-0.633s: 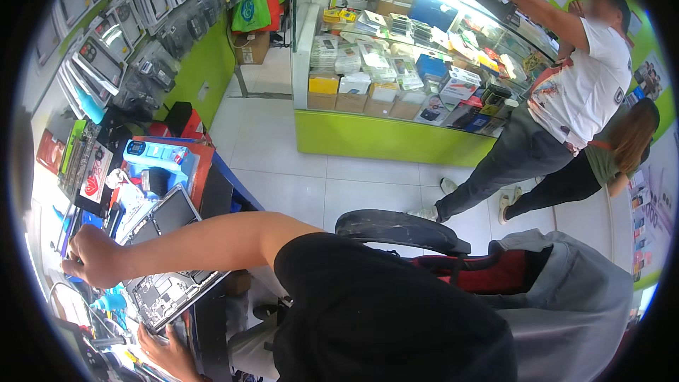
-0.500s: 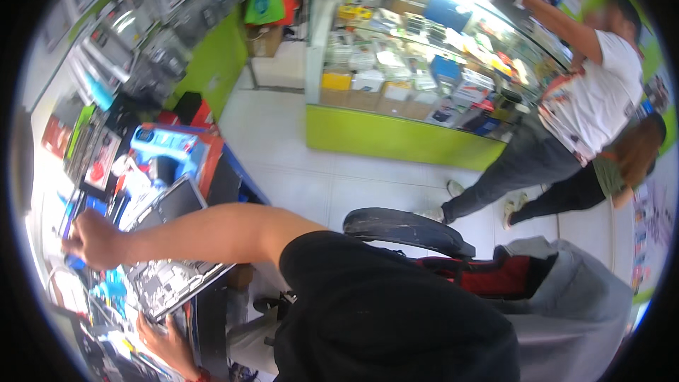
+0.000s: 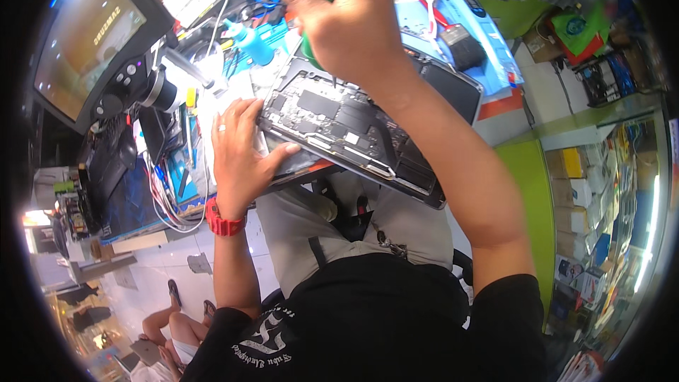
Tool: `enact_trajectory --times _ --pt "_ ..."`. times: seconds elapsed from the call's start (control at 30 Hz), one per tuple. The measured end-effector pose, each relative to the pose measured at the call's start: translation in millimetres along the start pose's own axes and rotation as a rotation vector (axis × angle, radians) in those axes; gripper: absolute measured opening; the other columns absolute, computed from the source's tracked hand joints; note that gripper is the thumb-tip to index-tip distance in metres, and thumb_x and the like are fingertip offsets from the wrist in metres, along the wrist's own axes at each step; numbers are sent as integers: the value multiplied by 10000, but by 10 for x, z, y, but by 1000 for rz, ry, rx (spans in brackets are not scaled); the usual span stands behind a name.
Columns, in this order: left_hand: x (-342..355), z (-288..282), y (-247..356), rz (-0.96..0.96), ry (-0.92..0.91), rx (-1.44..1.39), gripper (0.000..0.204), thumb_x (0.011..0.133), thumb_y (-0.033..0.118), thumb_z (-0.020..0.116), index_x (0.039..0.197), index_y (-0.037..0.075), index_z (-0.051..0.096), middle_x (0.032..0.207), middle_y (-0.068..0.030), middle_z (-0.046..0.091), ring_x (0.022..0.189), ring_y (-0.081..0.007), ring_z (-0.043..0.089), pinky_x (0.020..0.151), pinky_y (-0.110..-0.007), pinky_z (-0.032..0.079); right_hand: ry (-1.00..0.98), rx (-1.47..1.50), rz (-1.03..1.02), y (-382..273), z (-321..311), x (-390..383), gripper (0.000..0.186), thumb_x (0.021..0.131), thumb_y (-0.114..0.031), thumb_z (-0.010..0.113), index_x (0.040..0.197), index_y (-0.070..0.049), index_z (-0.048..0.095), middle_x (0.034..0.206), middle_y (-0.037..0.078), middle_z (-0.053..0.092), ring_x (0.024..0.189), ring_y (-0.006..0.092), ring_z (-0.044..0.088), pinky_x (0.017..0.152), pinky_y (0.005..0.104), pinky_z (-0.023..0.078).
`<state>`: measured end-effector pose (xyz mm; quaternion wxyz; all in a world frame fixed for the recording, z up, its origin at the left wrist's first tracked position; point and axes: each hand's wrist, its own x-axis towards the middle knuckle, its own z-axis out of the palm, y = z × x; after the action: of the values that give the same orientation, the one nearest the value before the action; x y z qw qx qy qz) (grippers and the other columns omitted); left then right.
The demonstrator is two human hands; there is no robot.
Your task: The person uses a soldering iron, a small blower, and multimeter probes to work on the internal circuitry of a disassembled laptop.
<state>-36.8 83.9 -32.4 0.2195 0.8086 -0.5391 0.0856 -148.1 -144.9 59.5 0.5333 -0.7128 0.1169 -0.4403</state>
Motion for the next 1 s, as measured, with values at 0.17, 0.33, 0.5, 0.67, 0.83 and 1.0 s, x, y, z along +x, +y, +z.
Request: enact_trajectory --times 0.17,0.33,0.5,0.67,0.83,1.0 --pt "0 27 25 -15 -1 -24 874 741 462 921 1417 4 607 1424 -161 616 1412 -386 528 1257 -636 283 63 -16 35 -93 72 -32 481 1098 -337 695 782 14 785 560 6 621 486 55 499 479 287 363" --pt "7 34 16 -13 -4 -13 914 732 515 921 1427 13 602 1438 -162 612 1427 -395 518 1260 -639 280 -25 25 128 -122 96 -15 552 1086 -418 698 756 21 750 577 35 637 455 78 521 461 281 383" --pt "16 22 9 -21 -11 -8 935 726 540 922 1434 20 602 1447 -178 607 1440 -400 512 1262 -636 282 13 72 114 -39 179 33 526 1095 -374 695 753 23 741 584 34 646 454 85 523 454 287 380" --pt "8 16 7 -18 -9 3 939 729 551 921 1438 23 602 1453 -194 604 1447 -399 509 1264 -630 285 21 93 -51 98 284 73 505 1090 -355 708 757 24 729 615 39 674 461 86 528 467 282 391" --pt "8 34 3 -17 -11 -10 940 732 556 916 1440 24 602 1456 -184 604 1449 -393 509 1264 -629 284 -8 122 -23 168 252 77 446 1088 -313 714 805 32 731 658 46 699 494 82 555 462 289 389" --pt "5 14 -4 -23 -17 -4 936 739 562 909 1439 22 603 1459 -179 603 1449 -391 510 1264 -629 284 11 -453 -403 289 228 98 449 1088 -318 715 803 29 724 642 42 678 522 76 554 488 288 400"
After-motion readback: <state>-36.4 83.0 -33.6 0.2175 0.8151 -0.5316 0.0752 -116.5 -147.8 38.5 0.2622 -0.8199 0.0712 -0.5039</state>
